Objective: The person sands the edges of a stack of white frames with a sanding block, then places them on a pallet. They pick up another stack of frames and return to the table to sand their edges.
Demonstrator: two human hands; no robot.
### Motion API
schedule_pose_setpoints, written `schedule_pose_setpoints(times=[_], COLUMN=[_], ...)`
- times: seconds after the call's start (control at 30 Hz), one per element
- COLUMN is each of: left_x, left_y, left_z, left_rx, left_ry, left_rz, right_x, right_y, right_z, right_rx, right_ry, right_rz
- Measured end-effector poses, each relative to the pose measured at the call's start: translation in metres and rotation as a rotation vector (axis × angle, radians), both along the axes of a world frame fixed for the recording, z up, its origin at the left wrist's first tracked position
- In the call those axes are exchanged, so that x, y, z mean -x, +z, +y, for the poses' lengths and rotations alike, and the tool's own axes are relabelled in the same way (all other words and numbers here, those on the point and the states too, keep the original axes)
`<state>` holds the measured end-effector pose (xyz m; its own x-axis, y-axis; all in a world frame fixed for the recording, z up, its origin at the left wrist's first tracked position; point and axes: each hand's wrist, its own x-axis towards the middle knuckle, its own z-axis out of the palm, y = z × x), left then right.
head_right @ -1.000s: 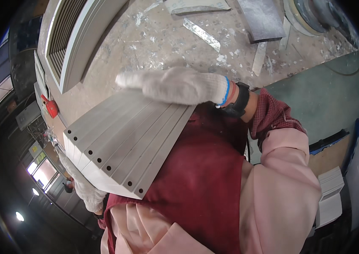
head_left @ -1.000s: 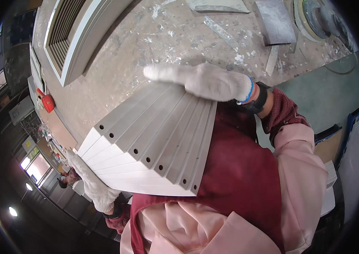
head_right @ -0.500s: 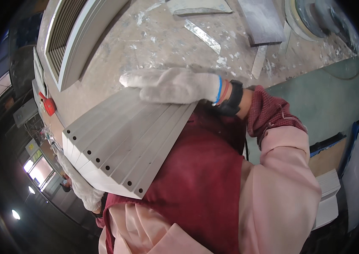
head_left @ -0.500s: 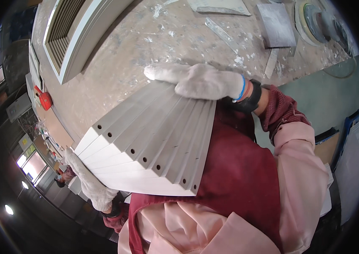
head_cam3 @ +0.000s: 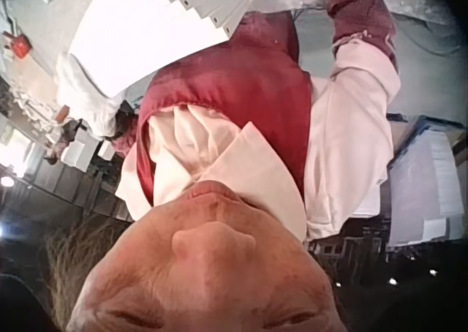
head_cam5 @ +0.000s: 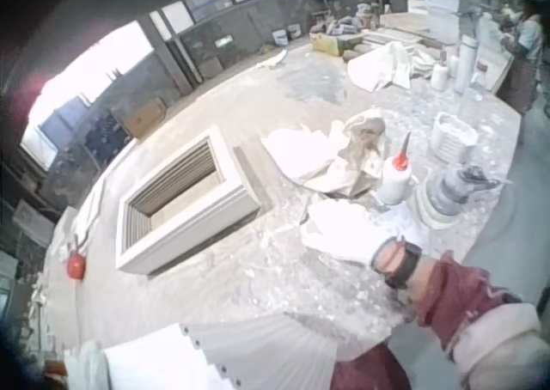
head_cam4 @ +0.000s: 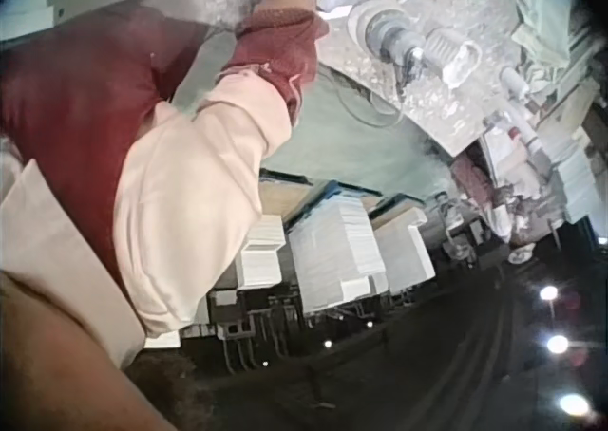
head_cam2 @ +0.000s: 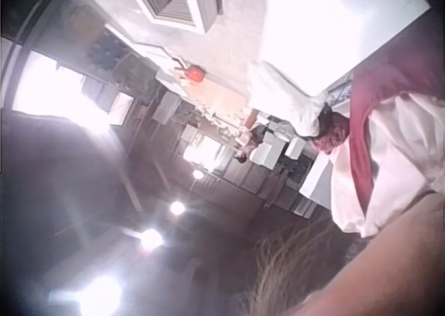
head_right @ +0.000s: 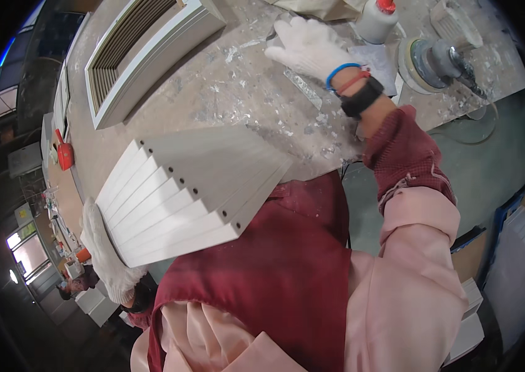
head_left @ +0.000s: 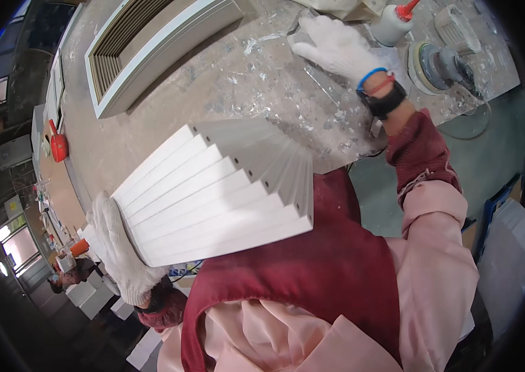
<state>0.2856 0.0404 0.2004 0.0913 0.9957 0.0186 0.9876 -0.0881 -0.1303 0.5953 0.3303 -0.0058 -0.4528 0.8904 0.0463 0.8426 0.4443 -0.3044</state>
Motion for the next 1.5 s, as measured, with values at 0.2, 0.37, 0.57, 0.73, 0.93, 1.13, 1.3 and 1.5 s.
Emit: schedule_pose_setpoints(times=[0.2,0.37,0.57,0.73,0.93,1.13,1.3,1.5], left_x=[0.000,-0.001,-0.004,-0.011,-0.006,-0.009,-0.015,-0.014], left_y=[0.002,0.003,0.005,0.008,0.006,0.010,0.006,0.008], left_z=[-0.002,0.006,-0.003,-0.004,-0.002,0.011,0.012,0.012], left_rx=[-0.041,-0.029,0.048,0.068,-0.021,0.021,0.012,0.013], left_ry=[-0.030,-0.050,0.015,0.036,-0.034,-0.026,-0.029,-0.018], left_rz=[0.073,0.026,0.050,0.086,0.029,0.027,0.002,0.021], right_x=[0.005,0.008,0.015,-0.010,-0.009,0.024,0.019,0.027], right_y=[-0.048,-0.054,-0.041,-0.052,0.027,0.050,0.050,0.009], right_z=[-0.015,-0.017,-0.006,-0.002,-0.050,-0.108,-0.118,-0.123], right_rx=[-0.262,-0.202,-0.044,0.084,0.499,0.298,0.531,0.673], right_ry=[-0.023,0.114,0.003,0.026,0.036,0.505,0.496,0.294], right_rz=[-0.068,-0.062,-0.103,0.360,1.058,1.427,1.250,1.158])
